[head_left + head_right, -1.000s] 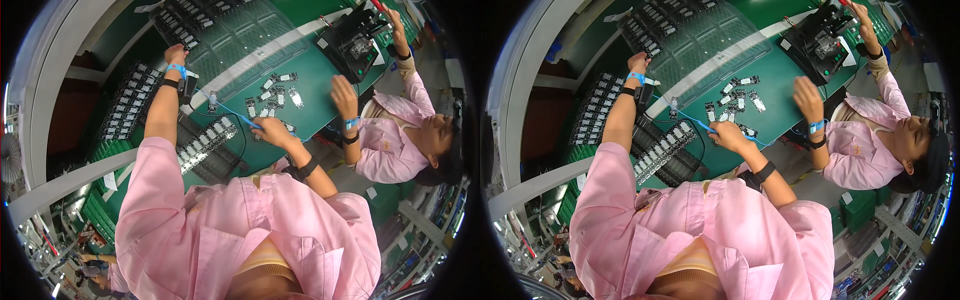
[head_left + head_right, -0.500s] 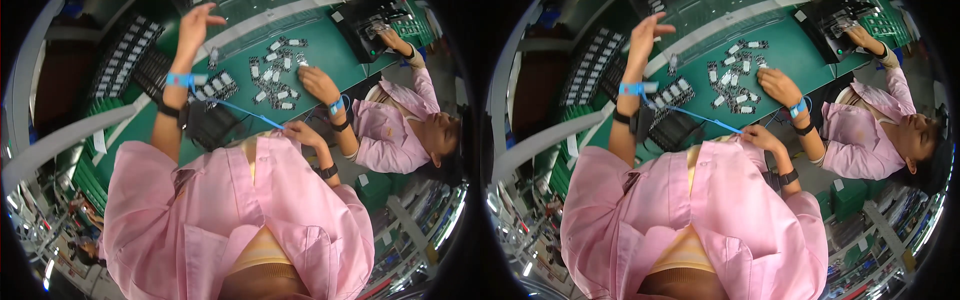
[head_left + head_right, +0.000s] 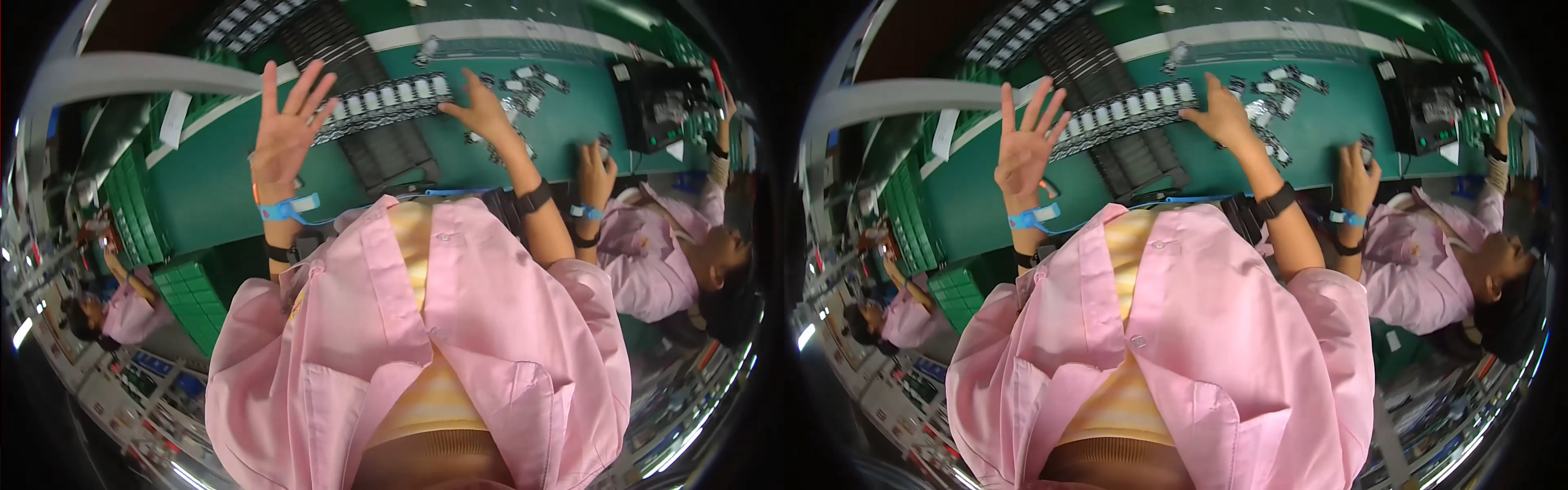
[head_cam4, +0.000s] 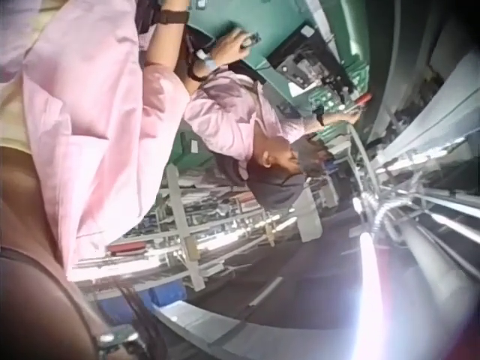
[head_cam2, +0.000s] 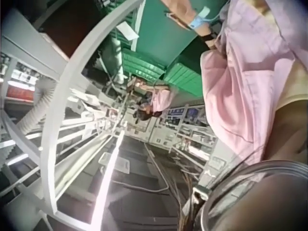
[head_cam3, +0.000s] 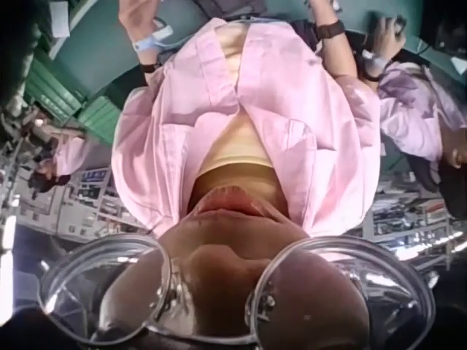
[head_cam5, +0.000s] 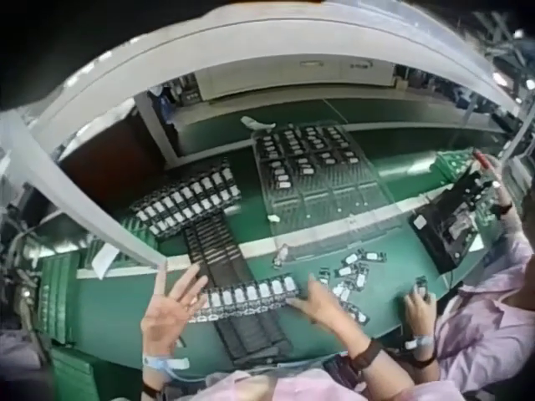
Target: The person separates circuit boards from a panel by hand, stacks them, and places them into a tray. The person then removes the individual circuit boards from the tray and arranges them on the work surface.
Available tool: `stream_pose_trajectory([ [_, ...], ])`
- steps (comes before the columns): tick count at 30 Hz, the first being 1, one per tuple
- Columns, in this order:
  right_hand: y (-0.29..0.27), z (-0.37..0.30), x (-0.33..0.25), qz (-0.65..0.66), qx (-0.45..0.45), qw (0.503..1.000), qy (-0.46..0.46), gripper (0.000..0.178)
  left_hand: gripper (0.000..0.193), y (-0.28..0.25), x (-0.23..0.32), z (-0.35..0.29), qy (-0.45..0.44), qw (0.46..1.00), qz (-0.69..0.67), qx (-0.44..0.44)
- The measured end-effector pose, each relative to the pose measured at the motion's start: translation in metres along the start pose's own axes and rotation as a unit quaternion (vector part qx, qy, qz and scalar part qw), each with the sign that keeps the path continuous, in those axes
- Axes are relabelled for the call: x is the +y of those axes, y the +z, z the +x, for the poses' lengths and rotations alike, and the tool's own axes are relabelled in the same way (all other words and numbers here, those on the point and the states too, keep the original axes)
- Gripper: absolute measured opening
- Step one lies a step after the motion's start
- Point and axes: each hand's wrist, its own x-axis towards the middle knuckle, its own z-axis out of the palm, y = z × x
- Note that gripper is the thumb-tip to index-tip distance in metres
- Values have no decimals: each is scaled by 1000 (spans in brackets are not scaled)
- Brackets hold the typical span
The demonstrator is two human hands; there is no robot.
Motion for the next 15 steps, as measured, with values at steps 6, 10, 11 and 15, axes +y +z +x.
stream_pose_trajectory([
  [6, 57, 26, 14, 59, 51, 989, 127, 58, 83, 10, 15, -8, 114, 956, -46, -267],
  [10, 38, 19, -11, 277, 104, 951, 87, 53, 75, 12, 31, -2, 56, 970, 47, -234],
  [11, 27, 16, -23, 370, 124, 919, 60, 51, 75, 14, 35, 5, 61, 969, 45, -235],
  [15, -19, 7, -102, 377, 149, 913, -34, 48, 52, 26, 42, 38, 134, 761, 621, -133],
])
